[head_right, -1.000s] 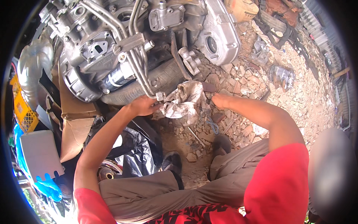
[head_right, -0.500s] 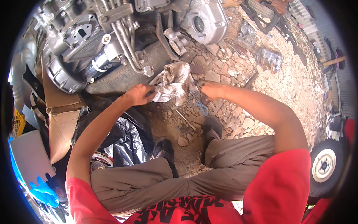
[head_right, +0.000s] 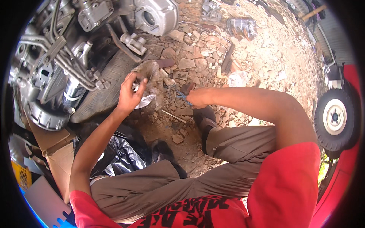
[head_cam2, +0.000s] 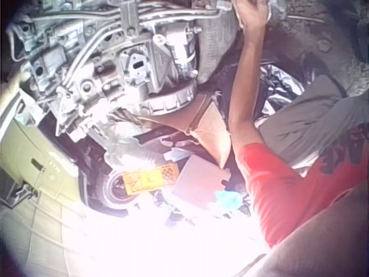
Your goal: The person is working on a car engine, using a wrench to tighten bolts and adjusting metal pipes. They are seated on the ground in a cluttered outdoor area with various tools and parts scattered around.
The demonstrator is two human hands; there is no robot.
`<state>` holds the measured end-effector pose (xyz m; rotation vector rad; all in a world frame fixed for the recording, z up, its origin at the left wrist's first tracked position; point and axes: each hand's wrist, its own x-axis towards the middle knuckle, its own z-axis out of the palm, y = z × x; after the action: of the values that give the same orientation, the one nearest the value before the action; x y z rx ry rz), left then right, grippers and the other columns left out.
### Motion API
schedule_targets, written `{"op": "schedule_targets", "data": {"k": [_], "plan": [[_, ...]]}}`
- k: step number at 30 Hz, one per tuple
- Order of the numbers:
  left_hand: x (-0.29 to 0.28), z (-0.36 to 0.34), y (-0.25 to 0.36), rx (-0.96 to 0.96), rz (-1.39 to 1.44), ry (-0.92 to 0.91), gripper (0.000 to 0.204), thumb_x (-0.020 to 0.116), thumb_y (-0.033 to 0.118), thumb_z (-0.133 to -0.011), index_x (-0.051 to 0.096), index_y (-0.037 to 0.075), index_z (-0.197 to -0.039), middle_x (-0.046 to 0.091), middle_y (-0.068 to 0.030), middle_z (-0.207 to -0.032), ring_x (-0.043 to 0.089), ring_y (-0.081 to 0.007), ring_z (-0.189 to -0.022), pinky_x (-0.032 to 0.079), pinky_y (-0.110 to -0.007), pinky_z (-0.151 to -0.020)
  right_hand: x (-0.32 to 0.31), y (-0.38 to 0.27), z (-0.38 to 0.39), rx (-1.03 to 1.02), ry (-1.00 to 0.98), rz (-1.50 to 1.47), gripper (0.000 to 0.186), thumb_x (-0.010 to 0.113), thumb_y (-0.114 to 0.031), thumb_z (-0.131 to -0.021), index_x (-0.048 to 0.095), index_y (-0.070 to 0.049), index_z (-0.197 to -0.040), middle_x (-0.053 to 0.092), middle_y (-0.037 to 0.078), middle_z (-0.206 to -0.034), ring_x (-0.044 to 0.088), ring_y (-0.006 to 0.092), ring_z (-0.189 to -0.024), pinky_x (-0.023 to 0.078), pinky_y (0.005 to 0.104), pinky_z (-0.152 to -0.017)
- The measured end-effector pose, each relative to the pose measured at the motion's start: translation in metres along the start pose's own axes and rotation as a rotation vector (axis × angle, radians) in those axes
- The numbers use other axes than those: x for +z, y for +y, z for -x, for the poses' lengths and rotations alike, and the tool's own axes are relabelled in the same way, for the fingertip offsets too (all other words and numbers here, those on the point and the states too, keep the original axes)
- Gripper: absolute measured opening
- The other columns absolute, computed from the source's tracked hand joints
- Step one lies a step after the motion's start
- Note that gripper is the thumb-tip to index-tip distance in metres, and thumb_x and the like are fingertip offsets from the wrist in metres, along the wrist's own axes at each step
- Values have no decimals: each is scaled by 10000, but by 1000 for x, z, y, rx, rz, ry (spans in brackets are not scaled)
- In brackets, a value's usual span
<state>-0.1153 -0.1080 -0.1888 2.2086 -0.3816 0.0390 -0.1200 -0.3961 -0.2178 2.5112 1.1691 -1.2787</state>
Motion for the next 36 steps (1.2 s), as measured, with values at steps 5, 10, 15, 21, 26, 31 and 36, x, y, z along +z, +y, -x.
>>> {"op": "schedule_targets", "data": {"k": [5, 10, 15, 21, 26, 31, 36], "plan": [[29, -17, -5, 272, -495, -131, 666, 689, 438, -847, 460, 73, -1355, 497, -159, -1315, 435, -322, -1287, 269, -473, -1119, 3, -2, 16, 111, 38, -11, 284, 660, -267, -851, 699, 13, -881, 698, 194, -875, 673, 376, -853, 543, 453, -737], [50, -13, -44, 202, -685, -550, 707, 660, 409, -860, 407, 45, -1411, 474, -170, -1414, 413, -309, -1351, 239, -458, -1167, 12, 17, 25, 189, 54, -9, 250, 655, -224, -847, 696, 17, -898, 701, 183, -877, 681, 358, -844, 545, 450, -735], [59, -18, -48, 123, -756, -725, 529, 667, 346, -828, 575, 5, -1222, 601, -181, -1262, 559, -318, -1209, 384, -445, -1070, 22, 38, 33, 249, -8, -52, 288, 656, -250, -860, 687, 31, -914, 695, 192, -912, 678, 347, -861, 546, 440, -757], [61, -51, -4, -212, -843, -1107, 419, 657, 381, -797, 730, 3, -964, 703, -186, -1038, 667, -352, -1003, 520, -423, -889, -22, 134, 63, 441, 74, 92, 308, 661, -273, -863, 676, 24, -941, 691, 201, -892, 679, 351, -863, 547, 428, -760], [60, -37, -20, -154, -790, -1131, 588, 604, 558, -856, 715, 7, -1029, 698, -186, -1042, 656, -364, -1009, 507, -451, -893, -74, 171, 86, 520, 324, 101, 274, 643, -229, -862, 667, 25, -959, 688, 213, -932, 670, 371, -895, 546, 441, -771], [56, -18, -49, -79, -673, -865, 596, 571, 576, -884, 669, 15, -1059, 689, -199, -1017, 645, -396, -1010, 495, -466, -910, -62, 140, 63, 338, 259, 13, 291, 640, -249, -867, 667, 29, -947, 688, 215, -928, 663, 385, -890, 534, 451, -792], [56, -31, -31, -169, -765, -1086, 487, 648, 428, -824, 697, -7, -1037, 704, -205, -961, 671, -363, -966, 525, -451, -849, -37, 117, 41, 242, 169, 27, 299, 664, -270, -843, 684, 24, -893, 695, 209, -902, 667, 378, -875, 535, 453, -788]]}}
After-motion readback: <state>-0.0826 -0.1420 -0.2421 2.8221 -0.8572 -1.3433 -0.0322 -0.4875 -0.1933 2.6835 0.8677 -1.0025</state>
